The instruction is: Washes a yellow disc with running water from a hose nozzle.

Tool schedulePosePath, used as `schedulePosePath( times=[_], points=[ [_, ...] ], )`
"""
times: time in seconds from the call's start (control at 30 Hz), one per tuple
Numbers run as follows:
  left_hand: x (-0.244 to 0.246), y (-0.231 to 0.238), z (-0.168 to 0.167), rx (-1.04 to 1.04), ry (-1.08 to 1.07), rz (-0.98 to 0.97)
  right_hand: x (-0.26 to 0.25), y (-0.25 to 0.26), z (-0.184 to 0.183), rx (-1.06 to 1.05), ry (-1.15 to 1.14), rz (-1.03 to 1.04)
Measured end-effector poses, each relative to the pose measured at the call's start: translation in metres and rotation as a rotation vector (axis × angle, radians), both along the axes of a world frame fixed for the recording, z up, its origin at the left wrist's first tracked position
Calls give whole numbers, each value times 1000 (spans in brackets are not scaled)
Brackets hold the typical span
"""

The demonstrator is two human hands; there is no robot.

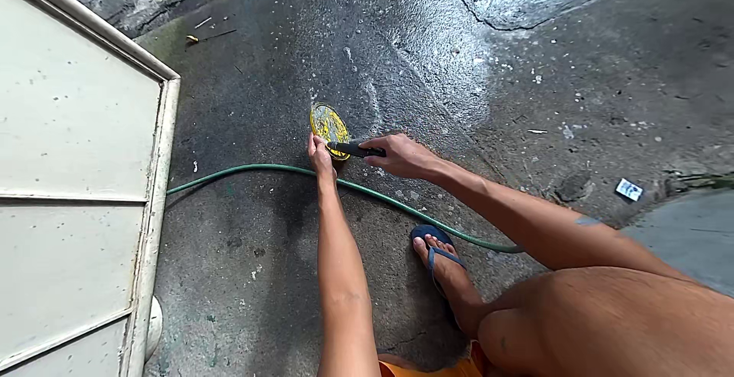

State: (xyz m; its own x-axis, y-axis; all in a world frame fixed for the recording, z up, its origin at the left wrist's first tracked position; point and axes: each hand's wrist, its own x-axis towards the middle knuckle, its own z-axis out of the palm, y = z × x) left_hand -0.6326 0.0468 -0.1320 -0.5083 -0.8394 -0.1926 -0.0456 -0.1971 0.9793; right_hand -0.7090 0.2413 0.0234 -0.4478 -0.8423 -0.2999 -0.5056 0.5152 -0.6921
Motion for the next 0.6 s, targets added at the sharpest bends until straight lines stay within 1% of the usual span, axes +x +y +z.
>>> schedulePosePath(
  times=[0.37, 0.6],
  points=[
    [1, 0, -4, 6, -2, 5, 1, 3, -11, 75, -20, 22],
    [3, 0, -3, 9, 13, 4, 2, 5, -17, 84, -29, 41]
  ],
)
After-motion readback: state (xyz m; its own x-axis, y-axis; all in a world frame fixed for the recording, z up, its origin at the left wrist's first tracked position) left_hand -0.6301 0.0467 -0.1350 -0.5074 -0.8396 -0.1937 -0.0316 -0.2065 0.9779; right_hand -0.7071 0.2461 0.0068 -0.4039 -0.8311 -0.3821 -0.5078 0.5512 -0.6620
